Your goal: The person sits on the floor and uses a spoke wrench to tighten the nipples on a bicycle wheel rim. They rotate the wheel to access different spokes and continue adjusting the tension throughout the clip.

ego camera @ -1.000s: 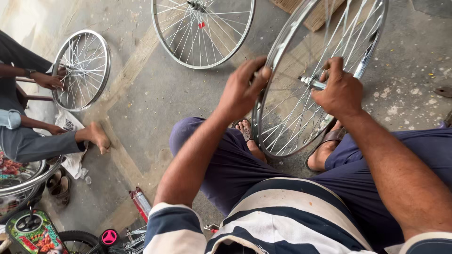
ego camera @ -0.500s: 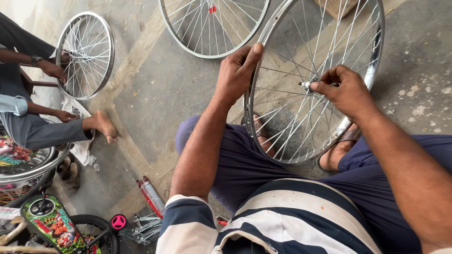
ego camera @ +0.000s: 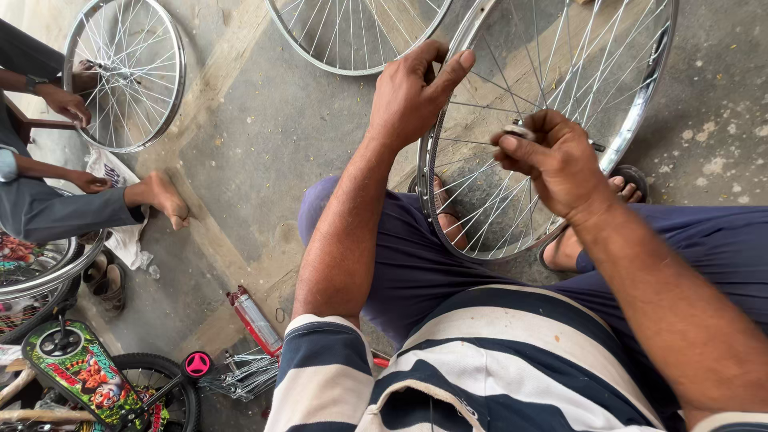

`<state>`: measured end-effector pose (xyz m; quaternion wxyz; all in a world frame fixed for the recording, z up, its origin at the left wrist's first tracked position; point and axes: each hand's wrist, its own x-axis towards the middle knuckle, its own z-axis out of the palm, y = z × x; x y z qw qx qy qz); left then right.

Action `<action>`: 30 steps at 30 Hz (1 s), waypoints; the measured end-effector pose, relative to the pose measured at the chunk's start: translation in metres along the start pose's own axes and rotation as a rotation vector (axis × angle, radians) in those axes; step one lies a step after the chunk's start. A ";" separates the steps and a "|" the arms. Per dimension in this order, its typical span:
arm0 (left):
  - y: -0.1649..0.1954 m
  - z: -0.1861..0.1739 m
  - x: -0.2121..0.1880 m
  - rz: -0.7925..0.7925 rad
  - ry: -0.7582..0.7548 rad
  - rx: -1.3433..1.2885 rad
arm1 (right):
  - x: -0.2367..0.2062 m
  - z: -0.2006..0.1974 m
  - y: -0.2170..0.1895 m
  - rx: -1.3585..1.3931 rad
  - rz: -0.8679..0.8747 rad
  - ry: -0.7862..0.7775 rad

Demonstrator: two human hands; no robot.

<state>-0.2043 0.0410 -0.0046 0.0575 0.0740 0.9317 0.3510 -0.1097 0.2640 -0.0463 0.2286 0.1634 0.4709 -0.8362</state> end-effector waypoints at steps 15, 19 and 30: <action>-0.006 -0.009 -0.012 -0.032 -0.038 0.079 | -0.018 0.030 0.022 -1.049 -1.017 -0.077; -0.012 -0.010 -0.017 -0.062 -0.038 0.070 | -0.019 0.032 0.019 -1.130 -1.048 -0.027; -0.017 -0.005 -0.016 -0.042 -0.035 0.059 | -0.019 0.034 0.031 -1.013 -0.970 -0.025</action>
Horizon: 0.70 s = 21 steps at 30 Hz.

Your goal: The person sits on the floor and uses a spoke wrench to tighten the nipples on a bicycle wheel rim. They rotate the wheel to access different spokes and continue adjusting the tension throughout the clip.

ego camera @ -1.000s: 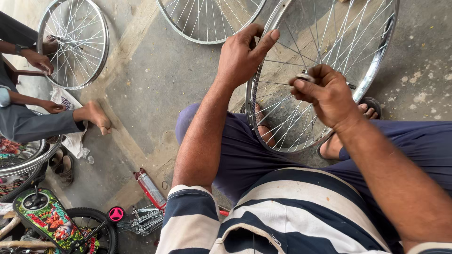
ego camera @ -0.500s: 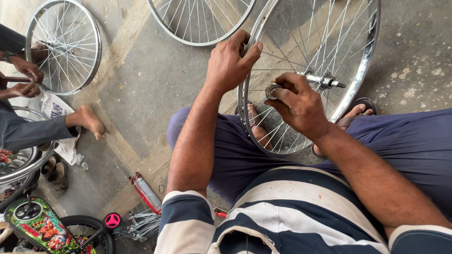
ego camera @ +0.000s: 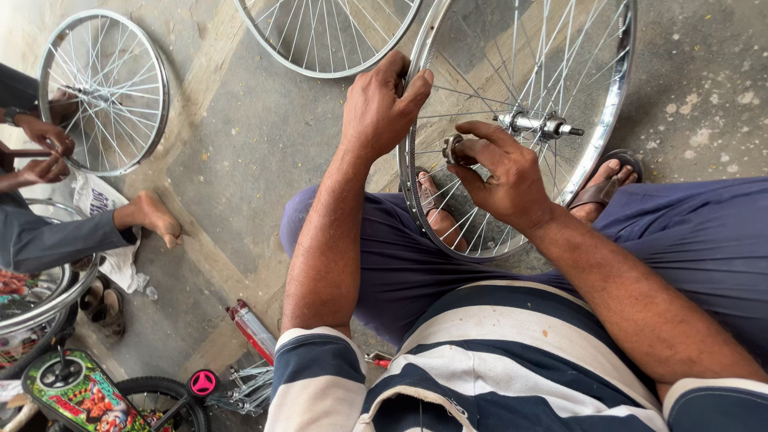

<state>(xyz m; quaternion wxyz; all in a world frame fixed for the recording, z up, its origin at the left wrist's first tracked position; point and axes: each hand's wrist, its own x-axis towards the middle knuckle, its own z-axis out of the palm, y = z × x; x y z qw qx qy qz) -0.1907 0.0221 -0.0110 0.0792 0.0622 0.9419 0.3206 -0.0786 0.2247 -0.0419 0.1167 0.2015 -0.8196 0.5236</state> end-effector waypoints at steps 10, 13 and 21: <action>0.002 -0.002 -0.011 0.005 0.030 0.011 | 0.003 -0.008 0.000 -0.064 -0.020 -0.092; 0.002 -0.003 -0.009 0.005 0.026 0.011 | 0.003 -0.008 -0.003 -0.062 0.000 -0.106; 0.002 -0.003 -0.006 -0.004 0.010 -0.007 | 0.009 -0.006 -0.005 -0.226 -0.049 -0.111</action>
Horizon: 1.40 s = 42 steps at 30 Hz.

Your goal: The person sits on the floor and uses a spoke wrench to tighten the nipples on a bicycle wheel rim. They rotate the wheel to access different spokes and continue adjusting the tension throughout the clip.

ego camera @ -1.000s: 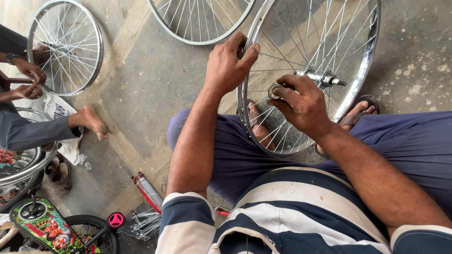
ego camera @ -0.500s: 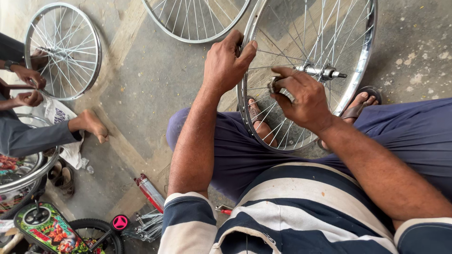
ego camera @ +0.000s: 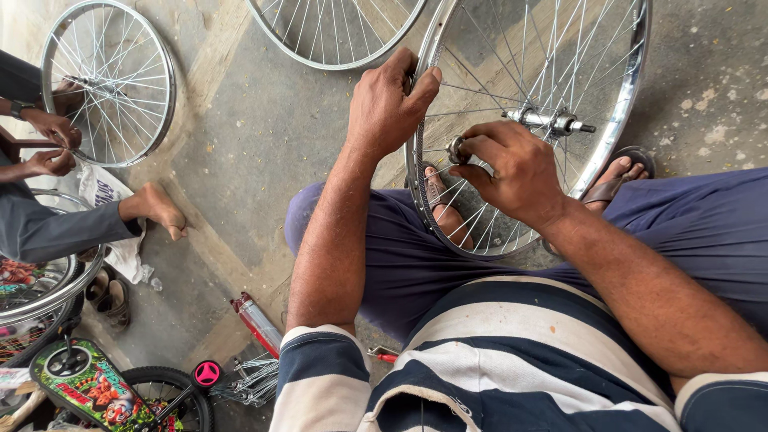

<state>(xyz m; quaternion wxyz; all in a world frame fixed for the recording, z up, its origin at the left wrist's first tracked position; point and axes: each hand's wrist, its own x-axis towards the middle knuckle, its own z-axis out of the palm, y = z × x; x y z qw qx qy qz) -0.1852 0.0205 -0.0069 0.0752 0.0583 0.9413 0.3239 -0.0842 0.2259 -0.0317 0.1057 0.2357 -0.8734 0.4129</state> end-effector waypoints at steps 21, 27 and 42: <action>-0.014 -0.003 -0.010 0.024 -0.010 -0.036 | 0.018 0.037 0.012 0.692 0.330 -0.286; -0.012 -0.005 -0.012 0.005 -0.025 -0.056 | 0.022 0.048 -0.004 0.355 0.405 -0.405; -0.014 -0.004 -0.012 0.034 -0.022 -0.043 | 0.023 0.037 0.008 0.834 0.431 -0.302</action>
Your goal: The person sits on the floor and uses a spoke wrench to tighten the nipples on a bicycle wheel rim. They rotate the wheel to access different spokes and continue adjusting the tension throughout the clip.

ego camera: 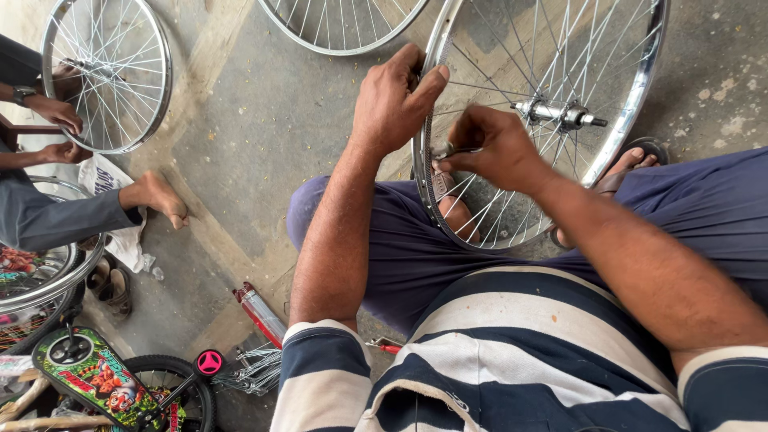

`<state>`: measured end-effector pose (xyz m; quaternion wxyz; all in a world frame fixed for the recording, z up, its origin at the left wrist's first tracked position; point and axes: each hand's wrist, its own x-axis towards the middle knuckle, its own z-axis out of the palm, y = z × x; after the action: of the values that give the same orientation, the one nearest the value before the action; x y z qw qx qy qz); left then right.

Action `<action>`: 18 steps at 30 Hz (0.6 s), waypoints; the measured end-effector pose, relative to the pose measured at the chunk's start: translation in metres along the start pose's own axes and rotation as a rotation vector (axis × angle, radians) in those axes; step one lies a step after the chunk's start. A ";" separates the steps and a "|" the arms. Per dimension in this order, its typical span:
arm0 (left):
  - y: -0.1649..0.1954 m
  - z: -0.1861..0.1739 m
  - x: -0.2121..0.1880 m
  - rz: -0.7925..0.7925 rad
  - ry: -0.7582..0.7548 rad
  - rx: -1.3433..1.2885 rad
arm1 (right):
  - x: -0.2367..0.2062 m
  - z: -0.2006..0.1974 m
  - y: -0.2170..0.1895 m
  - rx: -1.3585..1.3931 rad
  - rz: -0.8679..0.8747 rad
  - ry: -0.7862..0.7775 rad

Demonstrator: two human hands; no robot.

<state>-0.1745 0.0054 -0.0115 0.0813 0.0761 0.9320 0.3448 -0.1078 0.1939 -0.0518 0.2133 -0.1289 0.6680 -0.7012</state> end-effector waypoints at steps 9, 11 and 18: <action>0.000 0.000 0.004 -0.016 -0.013 -0.007 | -0.007 -0.001 0.001 0.061 0.006 -0.015; 0.000 0.000 0.003 0.027 0.024 -0.010 | -0.007 -0.010 0.003 0.361 0.178 0.008; 0.007 0.000 0.002 0.058 0.024 -0.068 | 0.002 0.018 -0.001 -0.464 0.096 0.125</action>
<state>-0.1756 0.0105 -0.0070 0.0628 0.0961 0.9182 0.3792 -0.1009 0.1769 -0.0495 0.1693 -0.0989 0.8285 -0.5246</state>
